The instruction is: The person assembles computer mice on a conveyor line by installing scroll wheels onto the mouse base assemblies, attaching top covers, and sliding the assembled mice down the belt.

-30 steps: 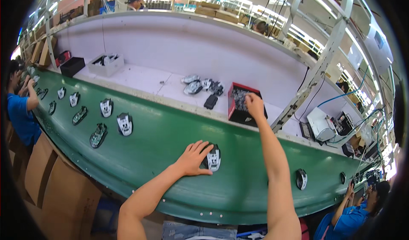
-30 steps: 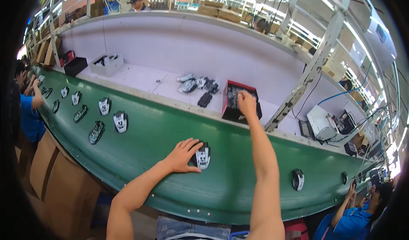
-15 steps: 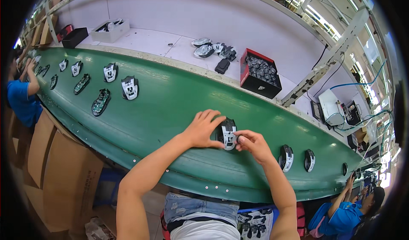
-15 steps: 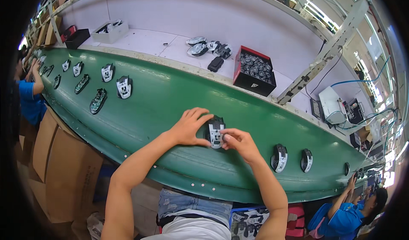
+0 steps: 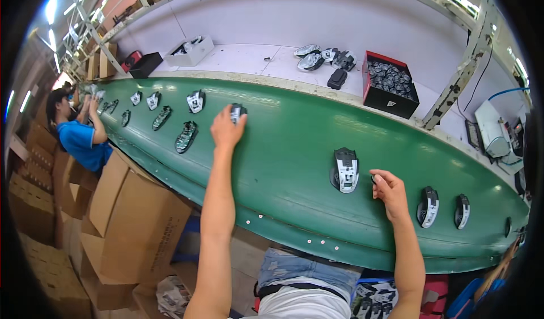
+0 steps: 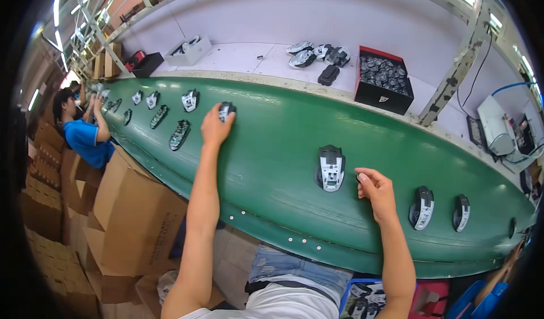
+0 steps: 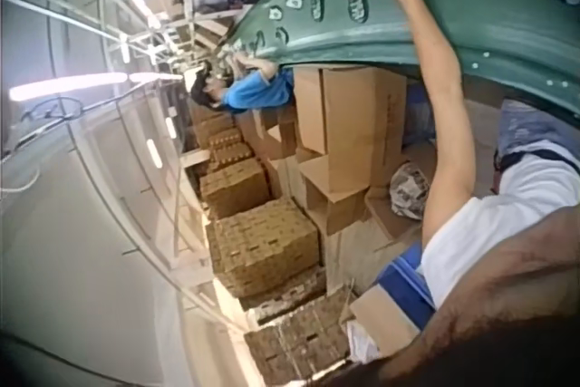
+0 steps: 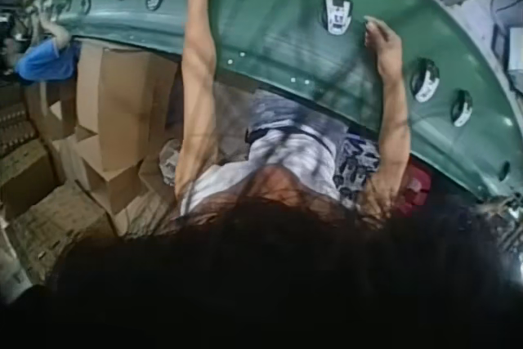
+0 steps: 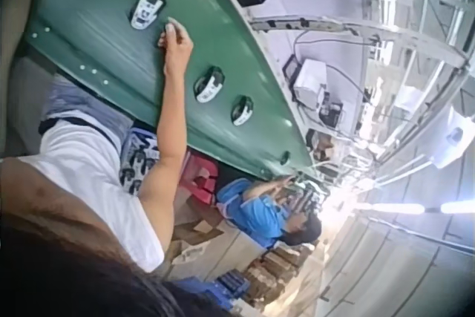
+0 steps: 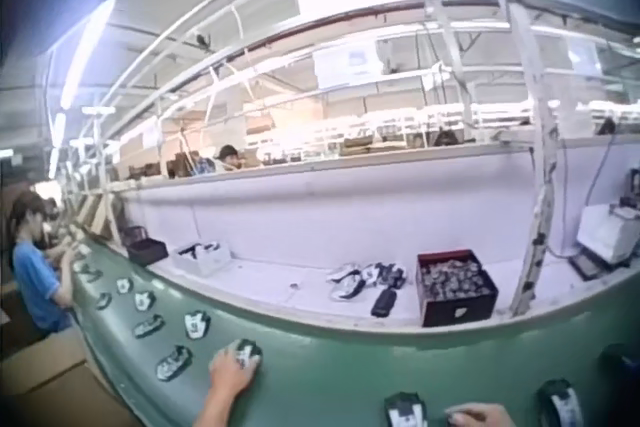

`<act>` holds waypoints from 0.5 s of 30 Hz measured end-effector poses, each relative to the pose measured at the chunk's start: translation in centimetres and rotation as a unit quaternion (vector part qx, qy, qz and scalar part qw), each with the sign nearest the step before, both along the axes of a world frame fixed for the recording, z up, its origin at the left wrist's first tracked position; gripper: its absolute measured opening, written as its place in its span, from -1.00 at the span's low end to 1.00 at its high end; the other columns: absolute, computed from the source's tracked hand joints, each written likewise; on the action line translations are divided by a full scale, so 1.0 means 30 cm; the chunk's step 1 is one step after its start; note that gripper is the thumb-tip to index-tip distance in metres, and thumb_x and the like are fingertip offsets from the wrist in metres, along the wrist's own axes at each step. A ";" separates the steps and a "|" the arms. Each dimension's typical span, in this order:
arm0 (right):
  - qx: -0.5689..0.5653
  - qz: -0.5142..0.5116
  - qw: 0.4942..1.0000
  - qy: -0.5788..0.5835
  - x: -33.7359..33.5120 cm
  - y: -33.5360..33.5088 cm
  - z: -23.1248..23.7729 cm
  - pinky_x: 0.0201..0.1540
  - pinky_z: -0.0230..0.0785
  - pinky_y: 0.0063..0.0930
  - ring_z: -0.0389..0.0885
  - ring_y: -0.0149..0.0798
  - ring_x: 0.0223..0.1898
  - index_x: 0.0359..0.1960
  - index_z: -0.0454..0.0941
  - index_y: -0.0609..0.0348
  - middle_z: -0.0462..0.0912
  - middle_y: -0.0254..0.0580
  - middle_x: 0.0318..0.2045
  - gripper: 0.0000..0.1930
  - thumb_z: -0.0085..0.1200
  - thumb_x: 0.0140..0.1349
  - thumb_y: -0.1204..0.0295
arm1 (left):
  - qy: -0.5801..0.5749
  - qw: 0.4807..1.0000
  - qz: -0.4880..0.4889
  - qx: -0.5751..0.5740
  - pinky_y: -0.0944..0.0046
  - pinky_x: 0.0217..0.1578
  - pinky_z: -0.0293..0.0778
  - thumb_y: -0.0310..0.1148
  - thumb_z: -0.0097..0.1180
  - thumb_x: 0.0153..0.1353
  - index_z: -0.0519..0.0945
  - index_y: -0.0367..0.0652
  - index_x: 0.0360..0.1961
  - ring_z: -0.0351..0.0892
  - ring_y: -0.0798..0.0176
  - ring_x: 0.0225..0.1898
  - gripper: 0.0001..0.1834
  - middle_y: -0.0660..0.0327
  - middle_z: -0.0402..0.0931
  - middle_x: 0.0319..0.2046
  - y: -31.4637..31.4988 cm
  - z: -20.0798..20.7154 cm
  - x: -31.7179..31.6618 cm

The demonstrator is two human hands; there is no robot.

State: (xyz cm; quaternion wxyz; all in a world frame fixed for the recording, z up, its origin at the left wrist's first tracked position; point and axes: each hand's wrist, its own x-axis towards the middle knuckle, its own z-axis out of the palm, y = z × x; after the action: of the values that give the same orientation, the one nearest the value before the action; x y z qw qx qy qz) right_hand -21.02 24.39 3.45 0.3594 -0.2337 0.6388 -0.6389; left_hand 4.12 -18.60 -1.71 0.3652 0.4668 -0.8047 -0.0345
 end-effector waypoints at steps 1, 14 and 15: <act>-0.003 0.015 1.000 0.011 -0.011 0.006 -0.011 -0.41 0.40 -0.65 0.49 -0.54 -0.46 0.02 0.62 0.26 0.55 -0.39 -0.46 -0.73 0.13 0.35 0.41 | -0.029 0.999 -0.006 0.020 -0.10 0.06 0.43 0.16 0.24 0.14 0.46 -0.02 0.23 0.50 -0.18 0.06 -0.28 -0.05 0.55 0.03 0.046 0.016 -0.042; -0.038 -0.003 0.999 0.023 -0.004 -0.037 -0.039 -0.43 0.37 -0.66 0.49 -0.56 -0.48 -0.09 0.63 0.26 0.60 -0.39 -0.43 -0.78 0.21 0.29 0.43 | -0.174 0.970 0.156 0.062 -0.34 0.25 0.13 0.13 0.02 0.30 0.22 0.09 0.45 0.21 -0.31 0.31 -0.24 -0.05 0.24 0.35 -0.097 0.049 0.476; -0.049 -0.020 0.998 0.030 0.001 -0.047 -0.036 -0.40 0.40 -0.64 0.54 -0.53 -0.43 -0.09 0.62 0.27 0.63 -0.34 -0.34 -0.77 0.22 0.29 0.42 | -0.166 0.977 0.105 0.080 -0.29 0.26 0.15 0.09 -0.01 0.33 0.22 0.09 0.45 0.22 -0.30 0.31 -0.28 -0.03 0.26 0.35 -0.084 0.031 0.537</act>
State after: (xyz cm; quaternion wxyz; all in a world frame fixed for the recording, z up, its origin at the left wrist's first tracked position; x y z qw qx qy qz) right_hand -20.98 22.96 2.38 0.3154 -0.2573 0.6215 -0.6693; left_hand 20.24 -21.12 -0.78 0.1897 0.5759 -0.7950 0.0181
